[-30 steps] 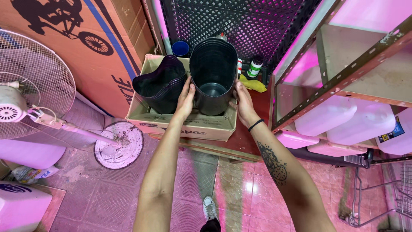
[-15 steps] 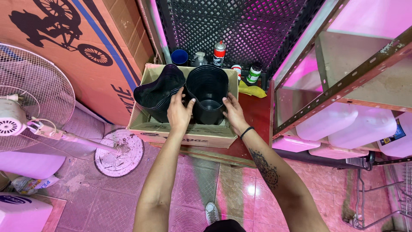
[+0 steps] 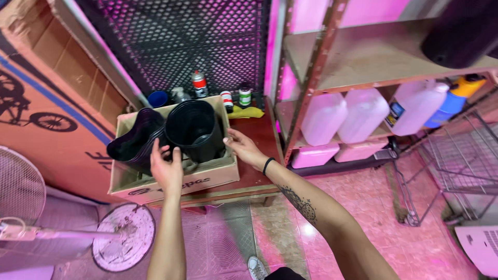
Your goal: The person repeatedly picks up stacks of black plastic pots and white plastic jugs from a cardboard box and places them onto a metal shelf. They also move a blue and yellow garden sprayer between the shelf and the box. The person continues this cycle of moving items back and forth between the box and the shelf.
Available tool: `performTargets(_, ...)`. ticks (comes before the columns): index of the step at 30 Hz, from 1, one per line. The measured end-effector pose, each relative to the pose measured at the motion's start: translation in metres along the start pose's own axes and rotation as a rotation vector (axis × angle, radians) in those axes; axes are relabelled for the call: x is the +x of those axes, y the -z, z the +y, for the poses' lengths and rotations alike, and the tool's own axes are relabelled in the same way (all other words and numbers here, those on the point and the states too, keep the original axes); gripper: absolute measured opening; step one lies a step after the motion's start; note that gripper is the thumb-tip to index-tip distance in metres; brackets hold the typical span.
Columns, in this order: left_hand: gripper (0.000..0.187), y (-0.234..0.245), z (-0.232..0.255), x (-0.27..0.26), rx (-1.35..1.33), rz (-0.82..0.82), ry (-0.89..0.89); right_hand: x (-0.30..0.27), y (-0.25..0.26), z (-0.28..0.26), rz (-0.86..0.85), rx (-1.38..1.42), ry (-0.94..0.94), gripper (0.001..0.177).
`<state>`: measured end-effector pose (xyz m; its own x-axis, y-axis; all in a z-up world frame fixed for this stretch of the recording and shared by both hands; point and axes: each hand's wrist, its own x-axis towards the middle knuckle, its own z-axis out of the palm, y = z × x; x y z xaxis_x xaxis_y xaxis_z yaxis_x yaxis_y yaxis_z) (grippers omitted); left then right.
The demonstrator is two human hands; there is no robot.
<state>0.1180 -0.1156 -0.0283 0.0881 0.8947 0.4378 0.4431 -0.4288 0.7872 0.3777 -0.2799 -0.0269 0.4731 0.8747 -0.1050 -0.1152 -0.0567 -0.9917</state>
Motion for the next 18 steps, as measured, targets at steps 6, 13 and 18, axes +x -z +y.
performTargets(6,0.08,0.003,0.097,-0.075,-0.196,-0.082,-0.089,-0.104,0.085,-0.059,-0.069,-0.053,0.086,0.072)
performTargets(13,0.08,-0.019,0.199,-0.195,-0.29,-0.144,-0.111,-0.209,0.225,-0.055,-0.041,-0.043,0.162,0.071)
performTargets(18,0.078,-0.036,0.259,-0.292,-0.283,-0.139,-0.164,-0.291,0.327,-0.042,-0.017,-0.031,0.172,0.07)
